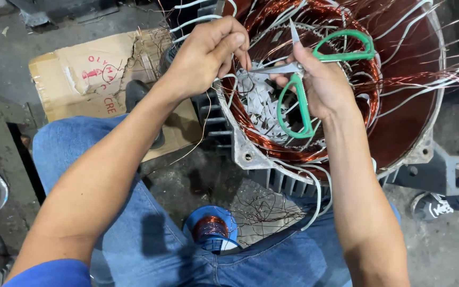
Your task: Repairing an electric motor stator by organizing and pulling copper wire windings using a hook tool.
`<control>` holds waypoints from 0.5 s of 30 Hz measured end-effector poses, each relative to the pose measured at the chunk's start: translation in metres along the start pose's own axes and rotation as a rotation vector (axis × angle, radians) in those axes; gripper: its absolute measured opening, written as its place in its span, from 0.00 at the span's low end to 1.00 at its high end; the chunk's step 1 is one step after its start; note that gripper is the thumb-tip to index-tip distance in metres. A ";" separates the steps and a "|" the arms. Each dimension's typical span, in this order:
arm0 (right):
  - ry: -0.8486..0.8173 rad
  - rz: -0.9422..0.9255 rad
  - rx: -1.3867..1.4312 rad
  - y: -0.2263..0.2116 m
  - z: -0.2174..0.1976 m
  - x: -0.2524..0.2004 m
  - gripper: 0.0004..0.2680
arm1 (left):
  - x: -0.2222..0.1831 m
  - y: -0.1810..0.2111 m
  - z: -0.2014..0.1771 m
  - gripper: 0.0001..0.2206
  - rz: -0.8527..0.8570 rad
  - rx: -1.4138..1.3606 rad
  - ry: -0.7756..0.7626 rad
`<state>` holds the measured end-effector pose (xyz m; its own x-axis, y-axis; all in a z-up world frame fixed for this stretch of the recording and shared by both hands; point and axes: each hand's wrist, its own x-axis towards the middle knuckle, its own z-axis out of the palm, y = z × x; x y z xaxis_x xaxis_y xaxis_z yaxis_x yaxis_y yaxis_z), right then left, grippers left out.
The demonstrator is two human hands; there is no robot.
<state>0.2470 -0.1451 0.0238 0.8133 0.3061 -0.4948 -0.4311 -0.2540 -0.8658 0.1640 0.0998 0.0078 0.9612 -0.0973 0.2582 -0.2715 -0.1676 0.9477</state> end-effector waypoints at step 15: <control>-0.376 -0.231 0.156 0.020 -0.020 0.024 0.05 | 0.006 0.012 0.001 0.07 0.166 0.062 -0.243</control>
<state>0.2661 -0.1607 -0.0039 0.7096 0.6567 -0.2552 -0.3319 -0.0080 -0.9433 0.1663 0.0961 0.0202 0.8653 -0.3596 0.3491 -0.4338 -0.1887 0.8810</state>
